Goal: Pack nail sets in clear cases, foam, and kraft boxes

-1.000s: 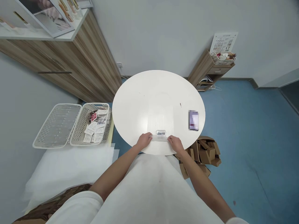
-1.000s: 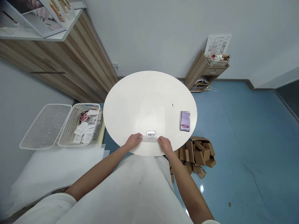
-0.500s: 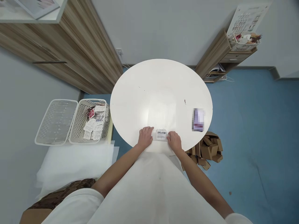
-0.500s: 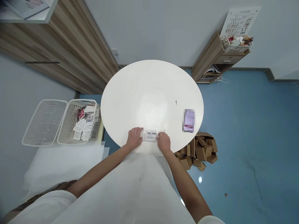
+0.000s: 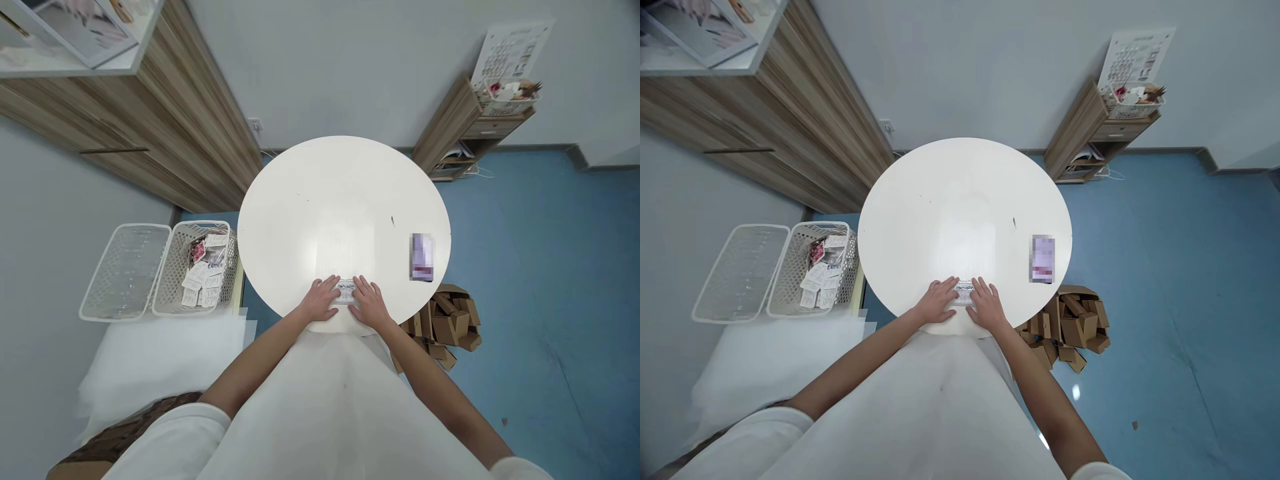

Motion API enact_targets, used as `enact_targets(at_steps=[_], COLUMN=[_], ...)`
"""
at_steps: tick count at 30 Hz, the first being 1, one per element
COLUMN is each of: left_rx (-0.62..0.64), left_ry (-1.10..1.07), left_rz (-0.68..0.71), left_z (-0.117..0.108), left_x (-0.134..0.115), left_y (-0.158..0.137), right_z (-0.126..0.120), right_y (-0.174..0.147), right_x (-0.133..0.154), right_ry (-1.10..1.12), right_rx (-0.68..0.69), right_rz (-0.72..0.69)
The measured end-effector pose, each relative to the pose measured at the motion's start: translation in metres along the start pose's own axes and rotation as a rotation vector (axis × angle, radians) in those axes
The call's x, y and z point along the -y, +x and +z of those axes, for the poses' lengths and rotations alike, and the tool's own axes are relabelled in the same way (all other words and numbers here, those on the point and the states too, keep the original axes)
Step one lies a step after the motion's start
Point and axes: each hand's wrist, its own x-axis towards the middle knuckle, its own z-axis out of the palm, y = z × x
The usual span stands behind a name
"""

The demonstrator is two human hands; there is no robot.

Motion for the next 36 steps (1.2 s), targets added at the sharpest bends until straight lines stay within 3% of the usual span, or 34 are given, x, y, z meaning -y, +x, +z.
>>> enact_targets(at_steps=[6, 15, 25, 30, 32, 36], left_rx=[0.037, 0.097, -0.021, -0.091, -0.080, -0.038], left_ry=[0.097, 0.007, -0.163, -0.187, -0.216, -0.411], left_rz=[-0.022, -0.033, -0.075, -0.096, -0.130, -0.186], left_z=[-0.003, -0.009, -0.006, -0.011, -0.015, -0.024], left_x=[-0.006, -0.011, -0.007, -0.006, -0.005, 0.002], left_y=[0.007, -0.032, -0.033, -0.028, -0.026, -0.022], right_z=[-0.002, -0.003, -0.013, -0.015, -0.018, -0.029], right_y=[0.003, -0.017, -0.016, -0.019, -0.016, -0.004], right_x=[0.009, 0.047, 0.043, 0.046, 0.047, 0.043], right_ry=[-0.087, 0.064, 0.069, -0.027, -0.040, 0.021], right_rx=[0.102, 0.189, -0.001, -0.106, -0.091, 0.062], right_rz=[0.017, 0.055, 0.001, 0.079, 0.114, 0.150])
